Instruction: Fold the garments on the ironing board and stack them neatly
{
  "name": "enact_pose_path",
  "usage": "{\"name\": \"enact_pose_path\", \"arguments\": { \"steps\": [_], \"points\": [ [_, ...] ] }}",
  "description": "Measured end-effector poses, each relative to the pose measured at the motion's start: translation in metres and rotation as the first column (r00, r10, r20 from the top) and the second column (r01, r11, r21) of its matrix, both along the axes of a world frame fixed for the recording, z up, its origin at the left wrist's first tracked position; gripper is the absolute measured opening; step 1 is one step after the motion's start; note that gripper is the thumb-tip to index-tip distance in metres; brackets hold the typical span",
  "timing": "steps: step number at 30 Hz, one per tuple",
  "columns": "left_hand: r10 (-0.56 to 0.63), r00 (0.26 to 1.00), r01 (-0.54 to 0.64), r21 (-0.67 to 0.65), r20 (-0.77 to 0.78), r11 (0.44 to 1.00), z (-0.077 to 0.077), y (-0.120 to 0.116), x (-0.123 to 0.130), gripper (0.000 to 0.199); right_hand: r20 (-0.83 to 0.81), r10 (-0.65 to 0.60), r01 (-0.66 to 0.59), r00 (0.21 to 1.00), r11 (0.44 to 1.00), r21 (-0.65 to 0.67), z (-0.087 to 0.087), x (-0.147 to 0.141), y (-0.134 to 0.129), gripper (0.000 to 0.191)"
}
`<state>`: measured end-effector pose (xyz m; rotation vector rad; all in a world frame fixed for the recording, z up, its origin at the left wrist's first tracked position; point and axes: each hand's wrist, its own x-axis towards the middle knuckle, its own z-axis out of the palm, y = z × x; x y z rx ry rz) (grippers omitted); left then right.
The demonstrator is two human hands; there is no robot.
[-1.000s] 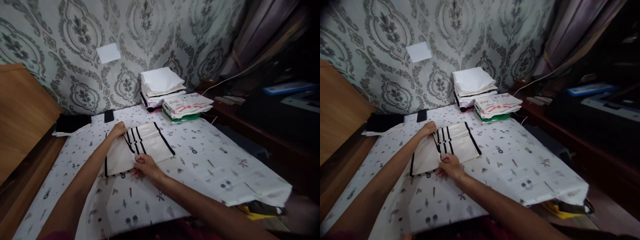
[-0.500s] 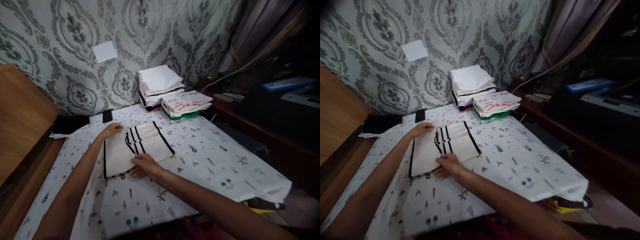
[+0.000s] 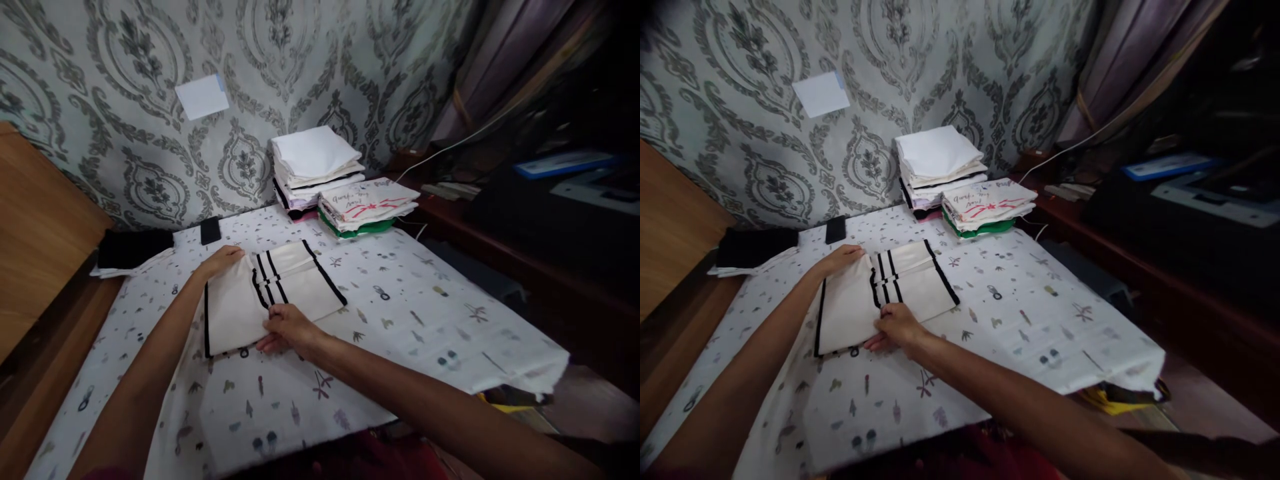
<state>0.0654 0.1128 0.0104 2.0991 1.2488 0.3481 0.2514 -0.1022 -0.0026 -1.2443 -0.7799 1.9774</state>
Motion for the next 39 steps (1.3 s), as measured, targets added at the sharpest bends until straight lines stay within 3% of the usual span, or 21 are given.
{"name": "enact_pose_path", "arguments": {
  "steps": [8, 12, 20, 30, 36, 39],
  "points": [
    [-0.094, 0.994, 0.093, -0.025, -0.062, 0.995, 0.008, 0.001, 0.015, 0.037, -0.03, 0.007, -0.006, 1.0, 1.0, 0.024, -0.009, 0.002, 0.001, 0.014],
    [-0.092, 0.993, 0.093, 0.021, -0.08, 0.995, 0.003, 0.002, 0.019, 0.037, -0.058, -0.019, 0.022, 0.998, 0.999, 0.049, -0.009, 0.002, -0.002, 0.015],
    [-0.015, 0.983, 0.054, 0.205, -0.185, 0.977, -0.017, 0.004, 0.024, 0.031, -0.006, 0.01, -0.01, 1.0, 0.999, 0.034, -0.002, 0.003, -0.003, 0.017],
    [0.119, 0.95, -0.004, 0.369, -0.29, 0.929, -0.02, -0.012, 0.021, 0.033, 0.015, 0.004, -0.004, 1.0, 1.0, 0.014, -0.004, 0.004, -0.001, 0.017],
    [0.201, 0.933, -0.023, 0.509, -0.297, 0.86, -0.009, -0.041, 0.016, 0.029, 0.014, -0.007, 0.006, 1.0, 1.0, 0.018, -0.006, 0.005, 0.0, 0.017],
    [0.114, 0.962, 0.032, 0.52, -0.247, 0.854, -0.007, -0.077, 0.007, 0.04, -0.012, -0.019, 0.02, 1.0, 0.999, 0.031, -0.008, 0.007, 0.0, 0.015]
  ]
}}
